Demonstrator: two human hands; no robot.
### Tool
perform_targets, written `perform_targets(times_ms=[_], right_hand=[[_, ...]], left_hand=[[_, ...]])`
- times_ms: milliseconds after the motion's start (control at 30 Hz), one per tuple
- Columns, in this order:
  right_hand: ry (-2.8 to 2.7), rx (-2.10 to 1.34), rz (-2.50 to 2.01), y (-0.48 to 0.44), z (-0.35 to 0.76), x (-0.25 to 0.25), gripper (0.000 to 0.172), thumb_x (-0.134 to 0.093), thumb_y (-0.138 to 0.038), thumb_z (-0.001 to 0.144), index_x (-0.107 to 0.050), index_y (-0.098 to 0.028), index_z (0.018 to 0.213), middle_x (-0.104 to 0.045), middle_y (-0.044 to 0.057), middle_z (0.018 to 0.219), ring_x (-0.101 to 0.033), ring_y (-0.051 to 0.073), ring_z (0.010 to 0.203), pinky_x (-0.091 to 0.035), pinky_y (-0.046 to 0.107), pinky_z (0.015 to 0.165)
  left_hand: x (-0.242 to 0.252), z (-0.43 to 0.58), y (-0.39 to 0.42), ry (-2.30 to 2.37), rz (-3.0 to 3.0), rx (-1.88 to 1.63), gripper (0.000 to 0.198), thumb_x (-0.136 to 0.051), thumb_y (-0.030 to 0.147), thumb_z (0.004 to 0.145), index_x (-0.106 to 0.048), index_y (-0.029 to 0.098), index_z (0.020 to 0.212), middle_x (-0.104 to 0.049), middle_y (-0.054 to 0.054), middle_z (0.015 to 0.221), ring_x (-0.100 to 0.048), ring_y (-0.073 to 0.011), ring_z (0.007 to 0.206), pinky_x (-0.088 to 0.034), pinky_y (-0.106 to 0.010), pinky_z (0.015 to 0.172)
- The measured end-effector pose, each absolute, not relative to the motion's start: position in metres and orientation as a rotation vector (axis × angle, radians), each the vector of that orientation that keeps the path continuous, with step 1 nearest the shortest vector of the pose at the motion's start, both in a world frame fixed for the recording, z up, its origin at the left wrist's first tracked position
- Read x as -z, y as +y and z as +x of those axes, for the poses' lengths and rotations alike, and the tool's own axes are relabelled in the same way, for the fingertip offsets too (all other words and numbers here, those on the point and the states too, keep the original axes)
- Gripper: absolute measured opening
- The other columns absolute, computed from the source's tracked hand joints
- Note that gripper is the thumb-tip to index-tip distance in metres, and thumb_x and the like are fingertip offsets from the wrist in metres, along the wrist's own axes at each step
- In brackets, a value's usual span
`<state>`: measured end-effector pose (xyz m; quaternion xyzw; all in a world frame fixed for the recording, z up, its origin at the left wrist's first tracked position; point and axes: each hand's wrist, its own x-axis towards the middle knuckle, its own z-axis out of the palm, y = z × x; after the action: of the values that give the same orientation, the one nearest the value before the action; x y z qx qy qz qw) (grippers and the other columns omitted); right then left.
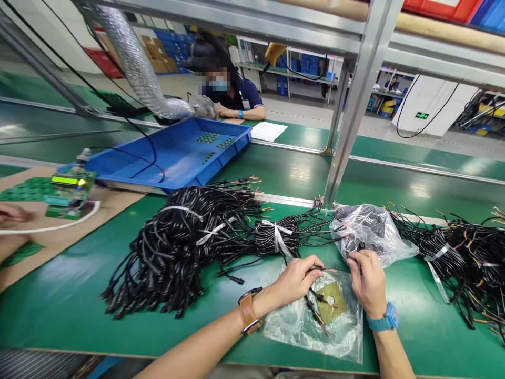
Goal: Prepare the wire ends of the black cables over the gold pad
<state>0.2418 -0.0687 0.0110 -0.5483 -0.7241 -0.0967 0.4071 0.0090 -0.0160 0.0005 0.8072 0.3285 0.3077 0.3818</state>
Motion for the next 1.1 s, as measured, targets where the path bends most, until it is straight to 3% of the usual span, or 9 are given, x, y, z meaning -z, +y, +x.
perform_targets(times_ms=[133,267,433,700,867,1100], right_hand=[[-2.051,-0.003,-1.212,-0.072,0.229,-0.008,0.012,-0.057,-0.016,0.099,-0.059,-0.021,0.109,-0.064,0.004,0.085,-0.061,0.018,0.072,-0.050,0.030,0.065],[-2.205,0.038,-1.201,-0.072,0.222,-0.007,0.023,-0.055,-0.017,0.101,-0.057,-0.017,0.124,-0.062,0.004,0.081,-0.058,0.017,0.069,-0.048,0.030,0.064],[-2.294,0.173,-1.163,-0.070,0.217,-0.009,0.014,-0.053,-0.018,0.102,-0.064,-0.017,0.111,-0.057,0.001,0.071,-0.053,0.017,0.063,-0.040,0.029,0.059],[-2.290,0.234,-1.176,-0.072,0.211,-0.013,0.018,-0.050,-0.021,0.104,-0.065,-0.017,0.095,-0.057,0.000,0.066,-0.052,0.016,0.059,-0.036,0.030,0.059],[-2.274,0.205,-1.198,-0.073,0.208,-0.012,0.020,-0.049,-0.021,0.104,-0.064,-0.018,0.093,-0.059,0.001,0.067,-0.054,0.015,0.059,-0.037,0.028,0.061],[-2.278,0.196,-1.202,-0.072,0.206,-0.010,0.019,-0.049,-0.019,0.103,-0.064,-0.017,0.093,-0.061,0.002,0.068,-0.055,0.015,0.059,-0.037,0.029,0.061]], left_hand=[[0.001,0.010,-0.014,0.849,2.086,-0.763,0.013,-0.057,0.025,0.096,-0.067,0.019,0.099,-0.074,-0.002,0.088,-0.068,-0.0169,0.076,-0.042,-0.024,0.067],[0.006,0.010,-0.013,0.846,2.129,-0.734,0.013,-0.056,0.026,0.097,-0.067,0.019,0.099,-0.075,-0.002,0.087,-0.069,-0.0173,0.076,-0.042,-0.024,0.067],[0.006,0.009,-0.013,0.801,2.109,-0.743,0.012,-0.058,0.024,0.095,-0.069,0.019,0.099,-0.076,-0.002,0.089,-0.069,-0.0168,0.077,-0.043,-0.023,0.068],[-0.009,0.007,-0.010,0.733,1.985,-0.705,0.014,-0.061,0.020,0.091,-0.075,0.018,0.093,-0.075,-0.001,0.085,-0.063,-0.0136,0.073,-0.042,-0.021,0.068],[-0.013,0.008,-0.011,0.741,1.959,-0.694,0.016,-0.058,0.019,0.089,-0.074,0.015,0.087,-0.067,0.001,0.071,-0.052,-0.0105,0.062,-0.036,-0.019,0.058],[-0.014,0.008,-0.010,0.728,1.980,-0.691,0.018,-0.054,0.018,0.087,-0.072,0.014,0.085,-0.060,0.002,0.066,-0.047,-0.0099,0.060,-0.033,-0.019,0.056]])
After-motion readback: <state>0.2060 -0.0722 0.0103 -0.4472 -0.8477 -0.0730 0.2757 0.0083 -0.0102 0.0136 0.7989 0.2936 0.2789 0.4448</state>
